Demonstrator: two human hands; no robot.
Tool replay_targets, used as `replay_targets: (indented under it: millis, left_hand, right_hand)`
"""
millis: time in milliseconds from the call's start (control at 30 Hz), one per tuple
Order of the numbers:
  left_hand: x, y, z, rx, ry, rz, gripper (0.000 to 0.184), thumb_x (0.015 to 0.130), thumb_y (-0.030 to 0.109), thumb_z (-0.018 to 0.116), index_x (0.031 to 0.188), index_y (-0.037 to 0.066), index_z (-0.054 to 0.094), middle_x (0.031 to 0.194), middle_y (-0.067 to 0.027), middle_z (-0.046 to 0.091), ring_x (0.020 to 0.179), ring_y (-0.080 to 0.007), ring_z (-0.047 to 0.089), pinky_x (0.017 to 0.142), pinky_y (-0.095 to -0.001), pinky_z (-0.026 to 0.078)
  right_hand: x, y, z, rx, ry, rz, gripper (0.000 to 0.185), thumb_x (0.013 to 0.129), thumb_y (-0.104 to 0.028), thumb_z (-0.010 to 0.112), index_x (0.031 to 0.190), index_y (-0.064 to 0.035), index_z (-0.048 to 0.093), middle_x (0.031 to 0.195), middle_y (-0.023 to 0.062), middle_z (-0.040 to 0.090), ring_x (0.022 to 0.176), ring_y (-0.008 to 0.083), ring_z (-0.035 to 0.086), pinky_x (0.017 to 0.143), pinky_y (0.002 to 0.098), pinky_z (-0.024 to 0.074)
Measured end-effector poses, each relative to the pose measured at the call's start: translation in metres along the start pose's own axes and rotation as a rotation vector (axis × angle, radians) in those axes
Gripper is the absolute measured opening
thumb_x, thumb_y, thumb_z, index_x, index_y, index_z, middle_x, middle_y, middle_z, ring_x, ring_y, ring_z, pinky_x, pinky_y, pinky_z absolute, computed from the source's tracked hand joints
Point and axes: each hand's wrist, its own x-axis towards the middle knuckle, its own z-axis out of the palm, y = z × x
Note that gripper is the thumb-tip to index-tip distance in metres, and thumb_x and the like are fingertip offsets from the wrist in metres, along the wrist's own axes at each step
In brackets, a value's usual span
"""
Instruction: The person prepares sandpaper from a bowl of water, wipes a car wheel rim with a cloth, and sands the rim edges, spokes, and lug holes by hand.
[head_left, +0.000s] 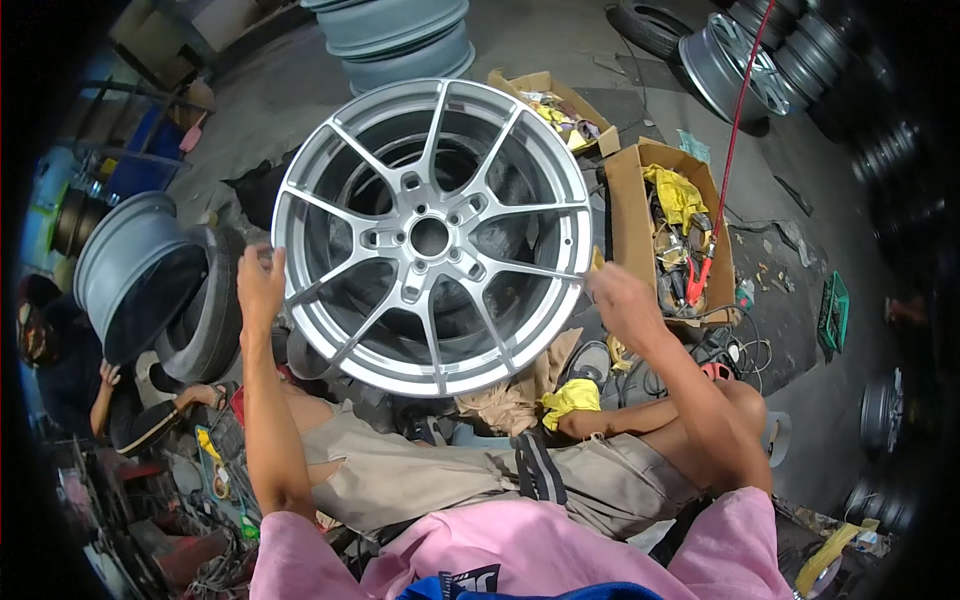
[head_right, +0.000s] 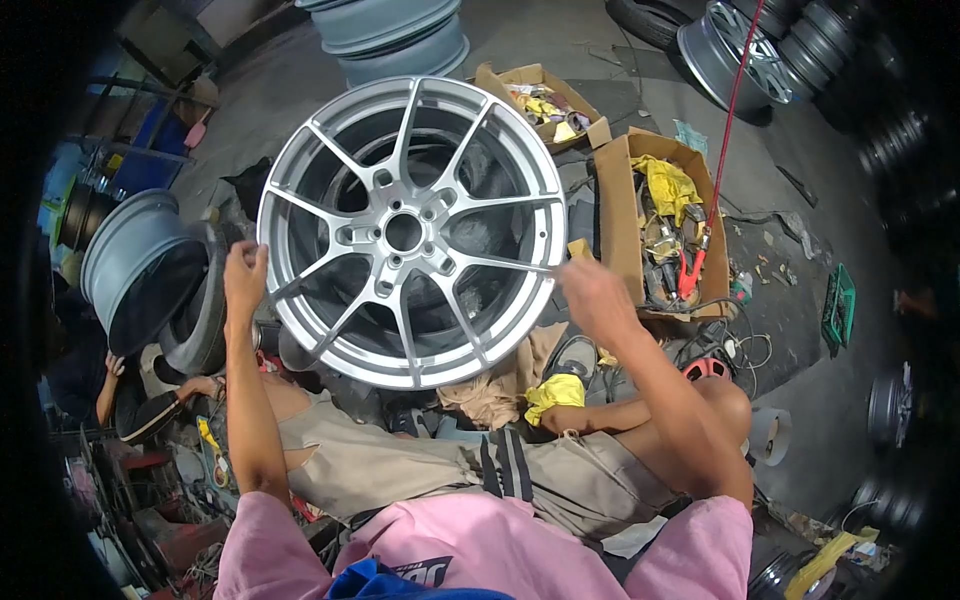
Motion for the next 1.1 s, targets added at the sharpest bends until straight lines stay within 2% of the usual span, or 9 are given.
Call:
replay_targets:
  millis: [67,200,300,400,500,633,800,1000,1100]
  left_hand:
    - [-0.015,-0.016,0.001,-0.054,-0.181,-0.083,0.041,0.105,0.035,0.065,0.113,-0.006,0.066,0.090,-0.0241,0.072,0.087,-0.0363,0.074,0.078,-0.0497,0.055]
    - [-0.026,-0.034,0.002,-0.345,-0.379,-0.347,0.048,0.108,0.041,0.058,0.112,-0.006,0.066,0.078,-0.0187,0.070,0.070,-0.0241,0.074,0.061,-0.0429,0.059]
    - [-0.043,-0.019,0.000,-0.514,-0.425,-0.477,0.046,0.111,0.042,0.051,0.109,-0.002,0.068,0.077,-0.0074,0.064,0.061,-0.0144,0.065,0.044,-0.0315,0.057]
    - [-0.044,-0.027,0.009,-0.541,-0.359,-0.429,0.048,0.111,0.040,0.052,0.101,-0.003,0.069,0.072,-0.0087,0.064,0.059,-0.0154,0.065,0.043,-0.0328,0.052]
    - [-0.037,-0.031,0.023,-0.271,-0.163,-0.239,0.050,0.108,0.038,0.055,0.090,-0.006,0.070,0.076,-0.0250,0.068,0.070,-0.0378,0.070,0.068,-0.0500,0.051]
    - [-0.012,0.000,0.020,-0.119,-0.001,-0.011,0.047,0.105,0.040,0.059,0.091,-0.003,0.071,0.083,-0.0289,0.067,0.085,-0.0522,0.065,0.073,-0.0524,0.049]
    - [0.051,0.083,0.033,-0.216,0.080,0.045,0.049,0.102,0.047,0.064,0.087,0.000,0.067,0.075,-0.0213,0.063,0.074,-0.0455,0.061,0.069,-0.0471,0.047]
    - [0.068,0.105,0.051,-0.274,0.107,0.051,0.056,0.101,0.053,0.064,0.087,-0.001,0.066,0.070,-0.0183,0.058,0.065,-0.0310,0.055,0.068,-0.0421,0.046]
    - [0.071,0.095,0.055,-0.341,0.092,0.059,0.058,0.103,0.055,0.062,0.091,-0.002,0.068,0.068,-0.0168,0.056,0.065,-0.0213,0.051,0.068,-0.0394,0.046]
  right_hand:
    - [0.012,-0.004,-0.007,0.155,0.343,0.226,0.020,0.105,-0.012,0.057,0.118,-0.0001,0.066,0.099,0.0163,0.066,0.084,0.0323,0.069,0.078,0.0431,0.0554]
    - [0.028,0.036,0.017,0.219,0.377,0.616,0.023,0.106,-0.014,0.053,0.117,0.0034,0.063,0.097,0.0224,0.071,0.090,0.0375,0.072,0.082,0.0413,0.0549]
    - [0.041,0.053,0.052,0.722,0.467,0.851,0.034,0.109,-0.024,0.050,0.129,0.0030,0.054,0.091,0.0164,0.071,0.078,0.0230,0.072,0.069,0.0372,0.0562]
    - [0.056,0.043,0.054,0.816,0.515,0.886,0.035,0.109,-0.027,0.050,0.130,0.0011,0.053,0.089,0.0128,0.069,0.075,0.0182,0.068,0.065,0.0338,0.0556]
    - [0.050,0.042,0.056,0.770,0.493,0.922,0.035,0.109,-0.028,0.050,0.129,0.0006,0.054,0.087,0.0109,0.068,0.074,0.0174,0.065,0.065,0.0330,0.0544]
    - [0.043,0.042,0.065,0.765,0.483,0.941,0.027,0.109,-0.025,0.052,0.125,-0.0035,0.055,0.087,0.0067,0.062,0.075,0.0144,0.061,0.065,0.0323,0.0545]
    - [0.003,0.025,0.069,0.992,0.476,1.111,0.019,0.108,-0.021,0.054,0.116,-0.0045,0.057,0.086,0.0046,0.060,0.074,0.0124,0.059,0.063,0.0313,0.0542]
    - [-0.034,0.016,0.072,1.128,0.390,1.066,0.015,0.109,-0.019,0.057,0.118,-0.0068,0.056,0.088,0.0015,0.057,0.084,0.0127,0.063,0.089,0.0367,0.0598]
    - [-0.039,-0.001,0.044,0.583,0.199,0.757,0.015,0.106,-0.011,0.061,0.116,0.0001,0.064,0.092,0.0136,0.073,0.086,0.0225,0.073,0.082,0.0368,0.0567]
